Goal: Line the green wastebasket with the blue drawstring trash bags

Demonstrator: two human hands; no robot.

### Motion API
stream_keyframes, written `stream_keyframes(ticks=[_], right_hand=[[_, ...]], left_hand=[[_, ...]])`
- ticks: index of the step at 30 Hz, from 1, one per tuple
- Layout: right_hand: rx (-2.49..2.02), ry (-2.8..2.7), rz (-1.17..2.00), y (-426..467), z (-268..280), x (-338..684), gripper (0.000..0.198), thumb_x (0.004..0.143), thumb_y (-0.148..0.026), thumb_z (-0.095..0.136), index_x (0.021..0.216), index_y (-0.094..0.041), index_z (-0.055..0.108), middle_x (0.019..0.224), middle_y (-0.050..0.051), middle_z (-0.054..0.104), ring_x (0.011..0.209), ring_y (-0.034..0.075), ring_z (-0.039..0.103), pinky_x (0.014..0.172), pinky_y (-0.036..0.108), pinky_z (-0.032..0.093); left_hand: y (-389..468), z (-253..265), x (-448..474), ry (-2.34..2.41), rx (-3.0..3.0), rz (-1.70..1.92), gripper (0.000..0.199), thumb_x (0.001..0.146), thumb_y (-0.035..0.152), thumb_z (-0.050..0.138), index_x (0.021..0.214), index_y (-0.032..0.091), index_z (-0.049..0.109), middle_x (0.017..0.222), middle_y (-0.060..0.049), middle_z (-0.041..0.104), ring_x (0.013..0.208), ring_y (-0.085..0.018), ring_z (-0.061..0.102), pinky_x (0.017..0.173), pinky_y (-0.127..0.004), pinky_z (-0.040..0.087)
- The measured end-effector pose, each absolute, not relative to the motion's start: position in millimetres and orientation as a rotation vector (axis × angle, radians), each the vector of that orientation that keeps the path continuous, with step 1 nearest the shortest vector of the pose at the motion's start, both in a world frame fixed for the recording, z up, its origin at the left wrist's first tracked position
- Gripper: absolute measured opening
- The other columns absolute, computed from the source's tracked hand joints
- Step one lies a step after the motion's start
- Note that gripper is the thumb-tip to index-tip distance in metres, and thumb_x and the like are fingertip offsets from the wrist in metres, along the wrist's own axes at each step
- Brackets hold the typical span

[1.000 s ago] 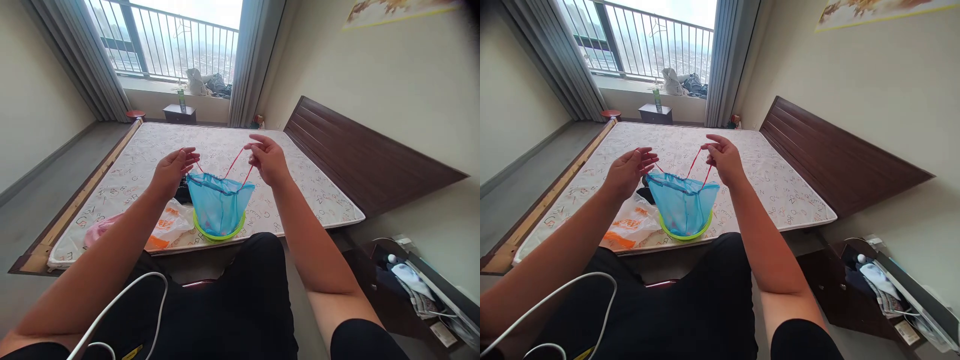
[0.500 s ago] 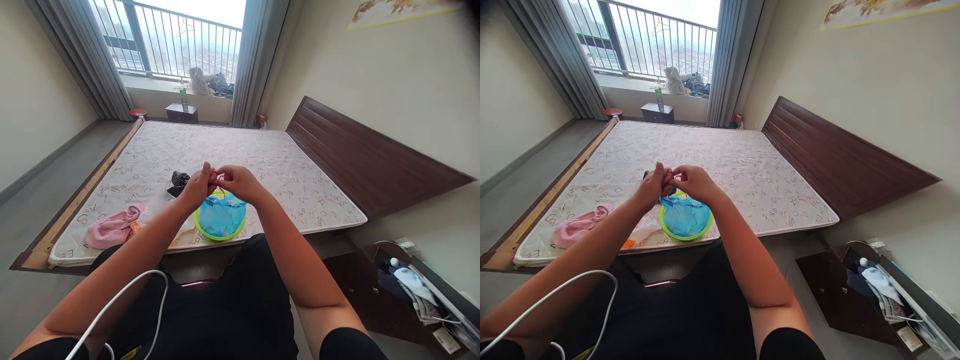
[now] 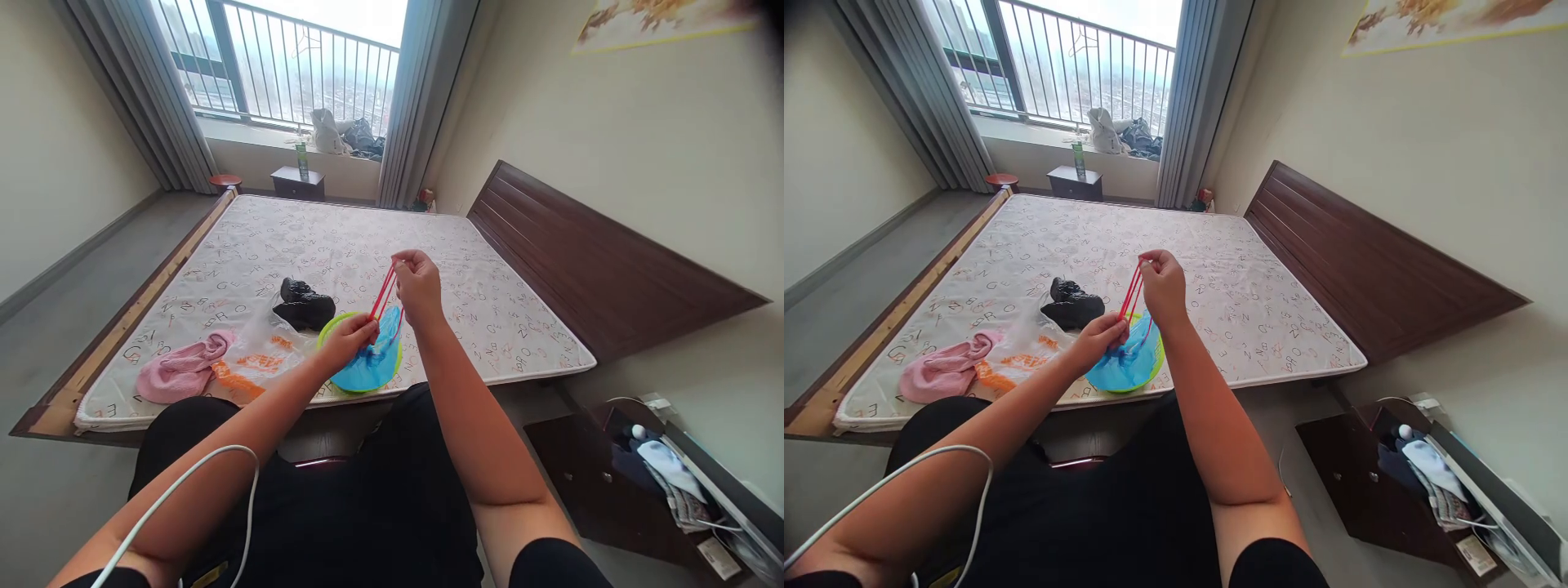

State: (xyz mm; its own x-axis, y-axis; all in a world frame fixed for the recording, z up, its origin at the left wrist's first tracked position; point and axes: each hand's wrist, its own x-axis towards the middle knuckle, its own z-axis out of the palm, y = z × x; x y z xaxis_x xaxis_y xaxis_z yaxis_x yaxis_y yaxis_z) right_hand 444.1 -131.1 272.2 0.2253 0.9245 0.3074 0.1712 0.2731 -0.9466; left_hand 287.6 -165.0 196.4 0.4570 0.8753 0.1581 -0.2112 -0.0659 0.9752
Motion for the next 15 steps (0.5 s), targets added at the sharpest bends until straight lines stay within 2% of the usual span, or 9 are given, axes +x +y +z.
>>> stream_keyframes(ticks=[2,5,7,9,11,13,15], right_hand=[[-1.215,-1.285,0.775,-130,271,448,0.014,0.093,-0.035,0.06,0.1,-0.024,0.062,0.065,-0.006,0.044,0.052,0.011,0.034,0.048,0.024,0.028],[-1.251,-1.362,0.812,-132,269,452,0.014,0.091,-0.036,0.065,0.096,-0.023,0.063,0.063,-0.006,0.043,0.051,0.01,0.035,0.048,0.024,0.028],[-1.245,-1.363,0.811,-134,267,455,0.015,0.091,-0.036,0.065,0.097,-0.023,0.063,0.062,-0.007,0.042,0.051,0.01,0.035,0.049,0.024,0.028],[-1.227,-1.341,0.803,-135,268,456,0.015,0.091,-0.036,0.065,0.099,-0.023,0.063,0.061,-0.008,0.041,0.051,0.01,0.034,0.049,0.024,0.027],[-1.213,-1.331,0.786,-137,272,457,0.014,0.091,-0.035,0.065,0.098,-0.023,0.064,0.061,-0.008,0.041,0.051,0.01,0.034,0.05,0.025,0.027],[-1.216,-1.338,0.748,-140,276,456,0.012,0.091,-0.034,0.066,0.097,-0.023,0.065,0.061,-0.008,0.042,0.052,0.009,0.034,0.051,0.025,0.027],[-1.227,-1.352,0.706,-145,281,454,0.011,0.09,-0.032,0.065,0.095,-0.022,0.066,0.061,-0.008,0.043,0.052,0.01,0.035,0.052,0.026,0.028]], left_hand=[[-167,184,290,0.69,1.388,1.015,0.04,0.091,0.055,0.068,0.079,0.019,0.061,0.067,0.001,0.058,0.05,-0.008,0.043,0.047,-0.023,0.031],[-167,180,289,0.714,1.37,1.143,0.029,0.097,0.047,0.062,0.113,0.022,0.061,0.074,0.002,0.063,0.048,-0.007,0.042,0.046,-0.022,0.03],[-166,183,287,0.73,1.406,1.272,0.045,0.1,0.04,0.059,0.141,0.026,0.049,0.079,0.003,0.064,0.049,-0.008,0.042,0.048,-0.021,0.032],[-167,187,284,0.771,1.54,1.394,0.053,0.102,0.035,0.056,0.152,0.026,0.041,0.083,0.002,0.064,0.056,-0.009,0.048,0.056,-0.022,0.04],[-168,190,281,0.829,1.774,1.45,0.04,0.103,0.03,0.053,0.143,0.024,0.054,0.086,0.0,0.065,0.068,-0.011,0.056,0.067,-0.025,0.046],[-172,192,280,0.845,2.04,1.409,0.028,0.104,0.025,0.048,0.122,0.021,0.07,0.086,-0.003,0.064,0.075,-0.013,0.059,0.073,-0.028,0.048],[-176,192,279,0.858,2.204,1.38,0.032,0.103,0.02,0.045,0.111,0.019,0.075,0.085,-0.004,0.063,0.074,-0.014,0.058,0.073,-0.028,0.047]])
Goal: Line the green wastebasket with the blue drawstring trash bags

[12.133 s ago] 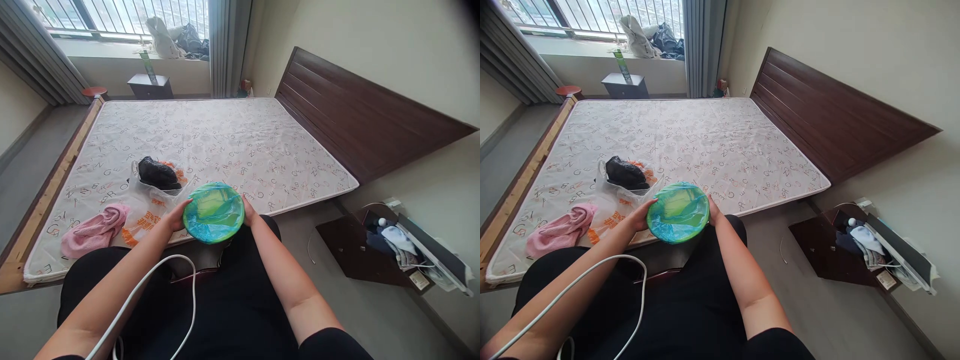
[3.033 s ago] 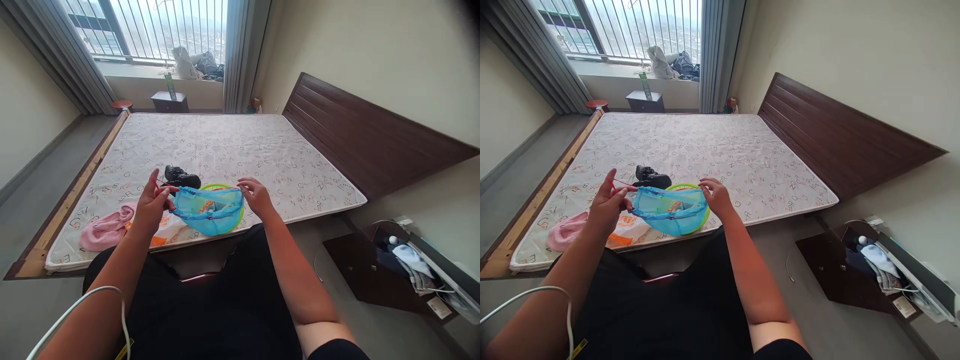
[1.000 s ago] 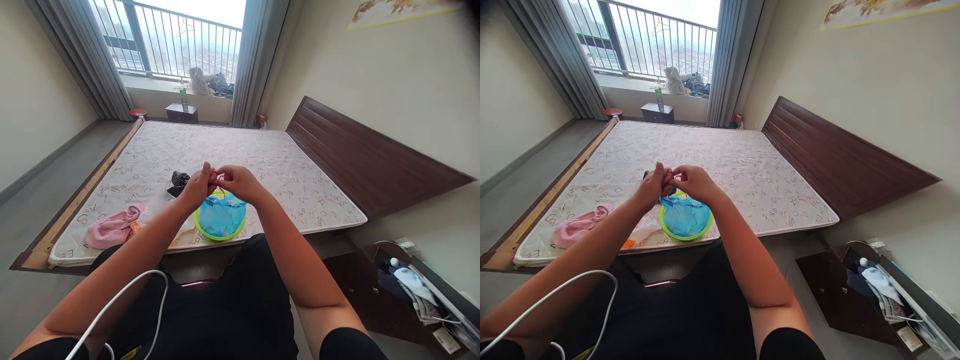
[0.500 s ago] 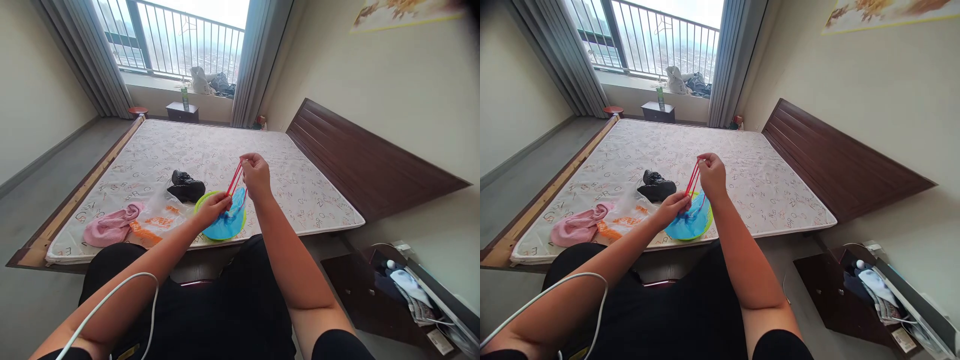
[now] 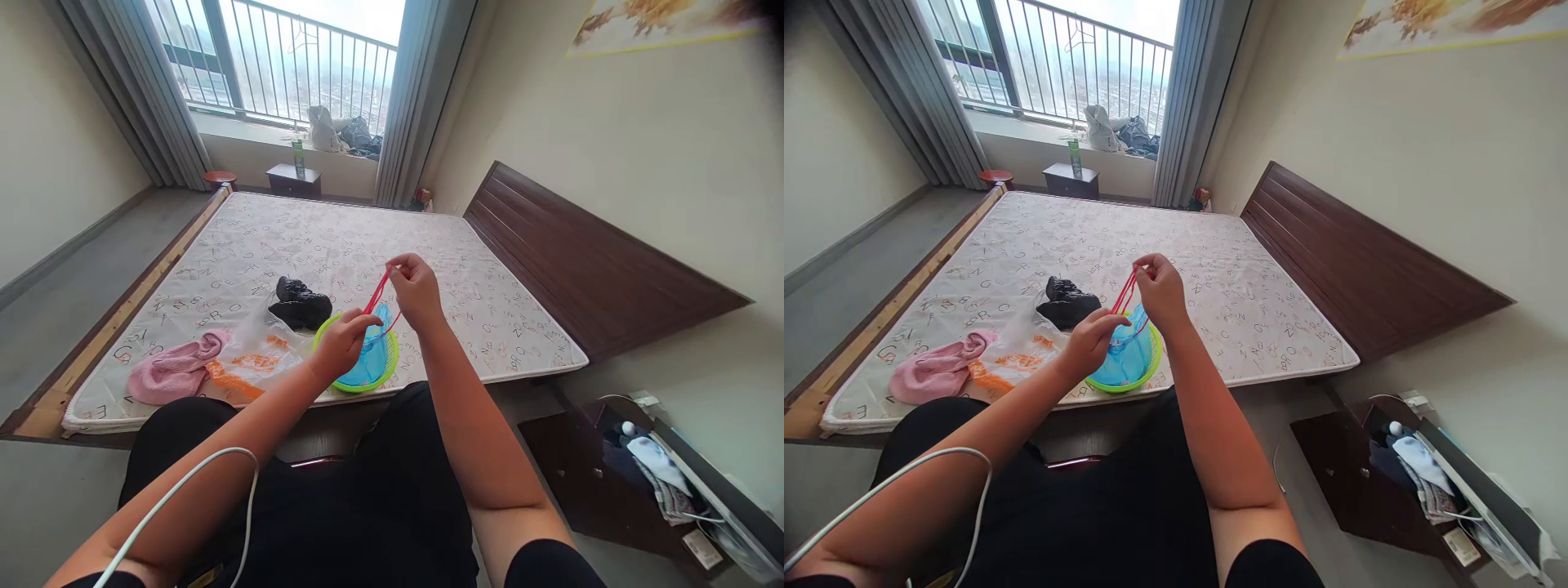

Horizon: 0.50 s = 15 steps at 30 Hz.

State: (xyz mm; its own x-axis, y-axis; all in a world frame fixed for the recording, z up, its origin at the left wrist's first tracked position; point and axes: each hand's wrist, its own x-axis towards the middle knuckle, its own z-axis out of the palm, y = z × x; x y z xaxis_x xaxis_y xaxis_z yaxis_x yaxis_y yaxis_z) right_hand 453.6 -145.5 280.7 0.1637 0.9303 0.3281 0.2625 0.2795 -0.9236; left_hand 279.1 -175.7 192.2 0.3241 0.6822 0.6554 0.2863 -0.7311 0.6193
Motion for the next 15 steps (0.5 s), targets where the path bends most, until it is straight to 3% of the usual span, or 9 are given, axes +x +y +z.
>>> stream_keyframes(ticks=[7,10,13,15], right_hand=[[-1.198,-1.377,0.655,-164,277,440,0.011,0.093,-0.033,0.062,0.093,-0.023,0.061,0.068,-0.006,0.052,0.059,0.011,0.043,0.058,0.028,0.034],[-1.166,-1.389,0.666,-167,273,431,0.011,0.095,-0.034,0.062,0.093,-0.024,0.058,0.07,-0.006,0.052,0.062,0.012,0.047,0.06,0.027,0.037],[-1.101,-1.385,0.795,-166,272,425,0.016,0.096,-0.039,0.062,0.093,-0.025,0.054,0.066,-0.007,0.047,0.058,0.011,0.045,0.056,0.026,0.037],[-1.059,-1.36,0.941,-164,273,425,0.022,0.096,-0.044,0.064,0.092,-0.026,0.051,0.062,-0.009,0.044,0.051,0.01,0.042,0.05,0.025,0.034]], left_hand=[[-177,196,288,1.249,2.008,1.455,0.042,0.097,0.033,0.062,0.133,0.013,0.07,0.08,-0.001,0.054,0.068,-0.013,0.049,0.068,-0.027,0.043],[-171,198,296,1.224,2.024,1.208,0.037,0.09,0.044,0.072,0.11,0.013,0.077,0.072,0.001,0.051,0.067,-0.013,0.047,0.064,-0.026,0.039],[-167,198,302,1.034,2.005,0.879,0.038,0.093,0.049,0.065,0.08,0.014,0.073,0.062,0.002,0.049,0.061,-0.013,0.043,0.059,-0.026,0.034],[-166,198,304,0.919,1.944,0.761,0.041,0.096,0.05,0.058,0.079,0.015,0.073,0.063,0.001,0.055,0.061,-0.013,0.047,0.059,-0.026,0.035]])
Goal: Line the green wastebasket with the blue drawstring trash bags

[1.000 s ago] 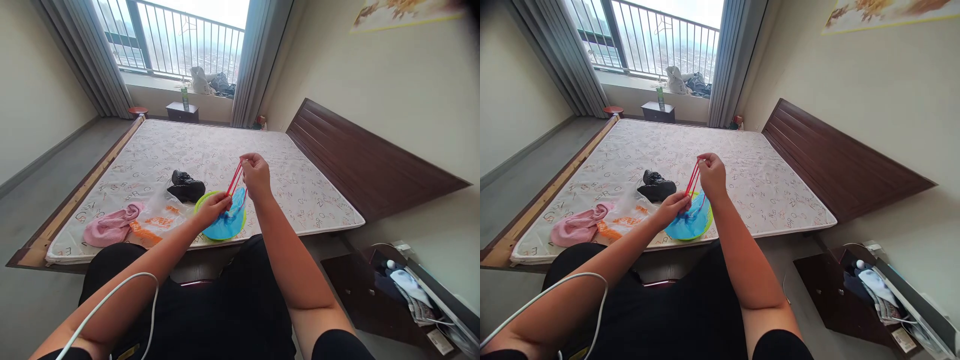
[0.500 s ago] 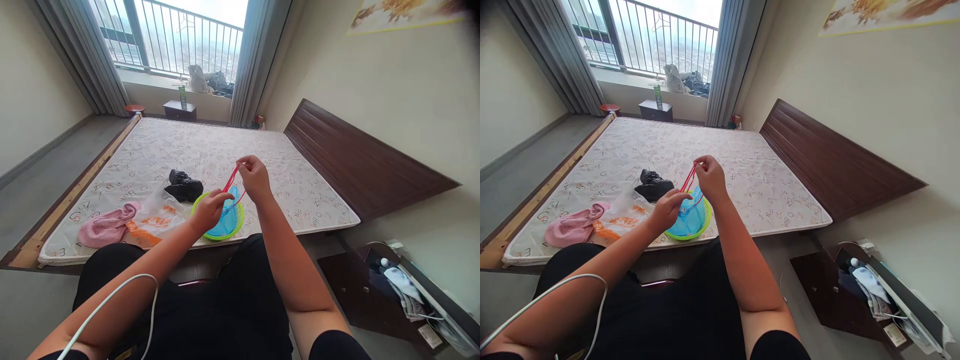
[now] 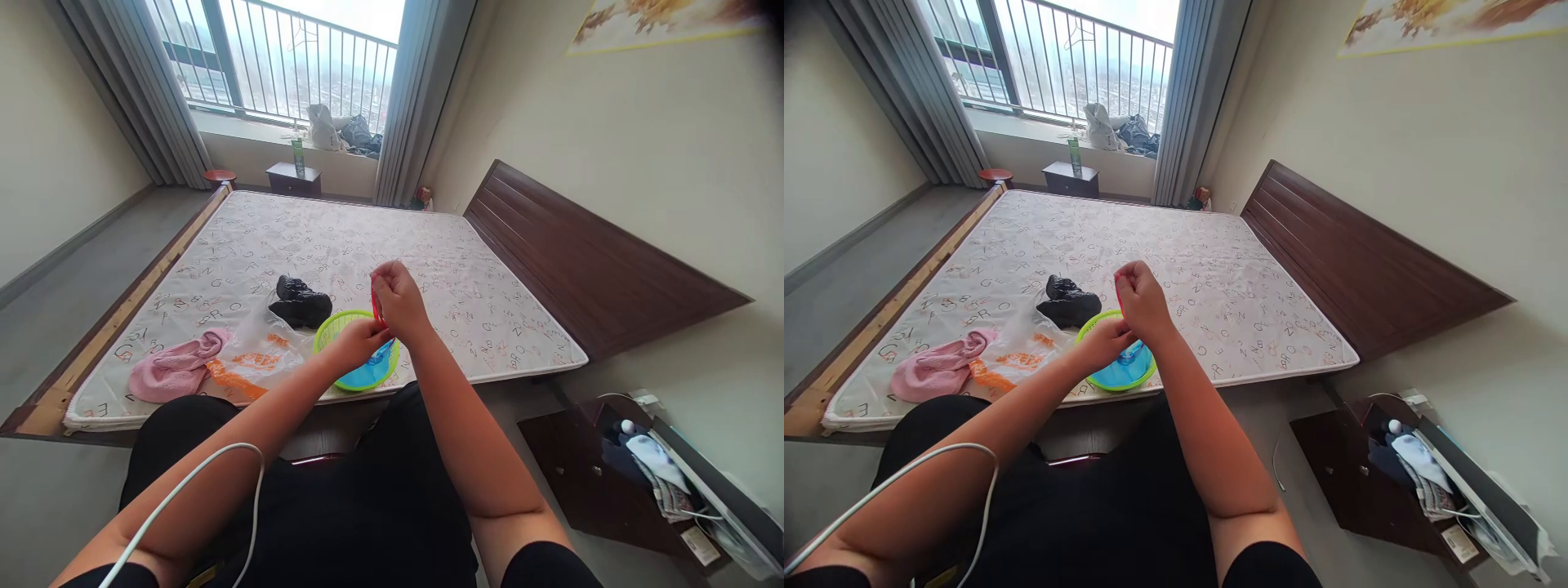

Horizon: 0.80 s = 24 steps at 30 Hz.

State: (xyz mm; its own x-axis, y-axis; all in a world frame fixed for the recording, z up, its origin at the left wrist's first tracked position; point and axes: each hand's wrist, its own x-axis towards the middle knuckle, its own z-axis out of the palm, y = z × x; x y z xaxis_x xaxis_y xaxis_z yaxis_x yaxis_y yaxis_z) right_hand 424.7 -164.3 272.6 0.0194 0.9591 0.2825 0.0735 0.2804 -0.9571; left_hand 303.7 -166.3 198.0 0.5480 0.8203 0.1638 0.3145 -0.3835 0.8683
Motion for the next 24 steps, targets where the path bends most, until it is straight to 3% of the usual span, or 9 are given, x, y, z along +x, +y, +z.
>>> stream_keyframes(ticks=[3,5,8,11,13,15,19,22,24], right_hand=[[-1.01,-1.283,1.093,-160,272,430,0.025,0.094,-0.045,0.066,0.092,-0.026,0.05,0.058,-0.01,0.042,0.046,0.01,0.04,0.046,0.024,0.036],[-1.032,-1.213,1.038,-156,271,438,0.021,0.092,-0.04,0.067,0.091,-0.026,0.052,0.063,-0.008,0.048,0.051,0.01,0.046,0.051,0.025,0.043],[-1.099,-1.057,0.856,-153,266,454,0.011,0.089,-0.031,0.066,0.089,-0.024,0.057,0.088,-0.002,0.065,0.069,0.01,0.057,0.063,0.024,0.05],[-1.009,-0.909,0.943,-158,258,466,0.012,0.086,-0.029,0.067,0.089,-0.025,0.056,0.114,0.001,0.071,0.075,0.01,0.059,0.064,0.022,0.048],[-0.881,-0.88,1.089,-166,248,469,0.018,0.085,-0.031,0.069,0.09,-0.026,0.053,0.109,0.002,0.075,0.075,0.012,0.062,0.064,0.024,0.049],[-0.779,-0.918,1.203,-178,236,468,0.02,0.085,-0.033,0.071,0.09,-0.026,0.053,0.091,0.0,0.075,0.075,0.014,0.065,0.069,0.028,0.052],[-0.766,-1.207,1.385,-205,213,461,0.014,0.088,-0.032,0.07,0.086,-0.024,0.058,0.068,-0.004,0.065,0.069,0.016,0.063,0.073,0.031,0.052],[-0.861,-1.531,1.337,-219,210,460,0.005,0.086,-0.025,0.068,0.084,-0.022,0.065,0.076,-0.001,0.065,0.075,0.016,0.061,0.073,0.032,0.049],[-0.868,-1.605,1.164,-220,214,461,0.008,0.085,-0.021,0.063,0.087,-0.022,0.07,0.094,0.003,0.069,0.092,0.019,0.063,0.082,0.033,0.05]], left_hand=[[-167,197,301,0.83,1.871,0.711,0.036,0.093,0.049,0.062,0.085,0.017,0.076,0.069,0.0,0.063,0.064,-0.014,0.053,0.061,-0.026,0.039],[-168,196,297,0.791,1.776,0.746,0.034,0.091,0.049,0.065,0.084,0.018,0.075,0.068,0.0,0.062,0.062,-0.013,0.052,0.058,-0.025,0.039],[-170,192,293,0.735,1.494,0.941,0.038,0.09,0.054,0.068,0.081,0.017,0.069,0.063,0.002,0.057,0.053,-0.01,0.046,0.05,-0.022,0.035],[-171,189,290,0.699,1.213,1.169,0.04,0.089,0.055,0.072,0.08,0.016,0.065,0.073,-0.002,0.067,0.051,-0.008,0.047,0.049,-0.021,0.036],[-170,188,289,0.701,1.057,1.258,0.039,0.088,0.053,0.075,0.083,0.016,0.066,0.081,-0.006,0.073,0.052,-0.007,0.051,0.05,-0.02,0.04],[-167,189,288,0.735,0.904,1.282,0.036,0.087,0.048,0.079,0.085,0.014,0.067,0.081,-0.007,0.074,0.051,-0.007,0.051,0.048,-0.019,0.041],[-161,193,282,0.748,0.624,1.153,0.022,0.09,0.03,0.078,0.089,0.01,0.069,0.085,-0.008,0.074,0.049,-0.002,0.048,0.045,-0.013,0.04],[-160,198,274,0.661,0.521,0.983,0.016,0.09,0.021,0.078,0.088,0.009,0.068,0.078,-0.004,0.067,0.05,-0.001,0.048,0.043,-0.009,0.039],[-161,202,268,0.619,0.549,0.898,0.018,0.087,0.021,0.082,0.085,0.01,0.067,0.071,0.0,0.06,0.05,-0.002,0.049,0.045,-0.01,0.042]])
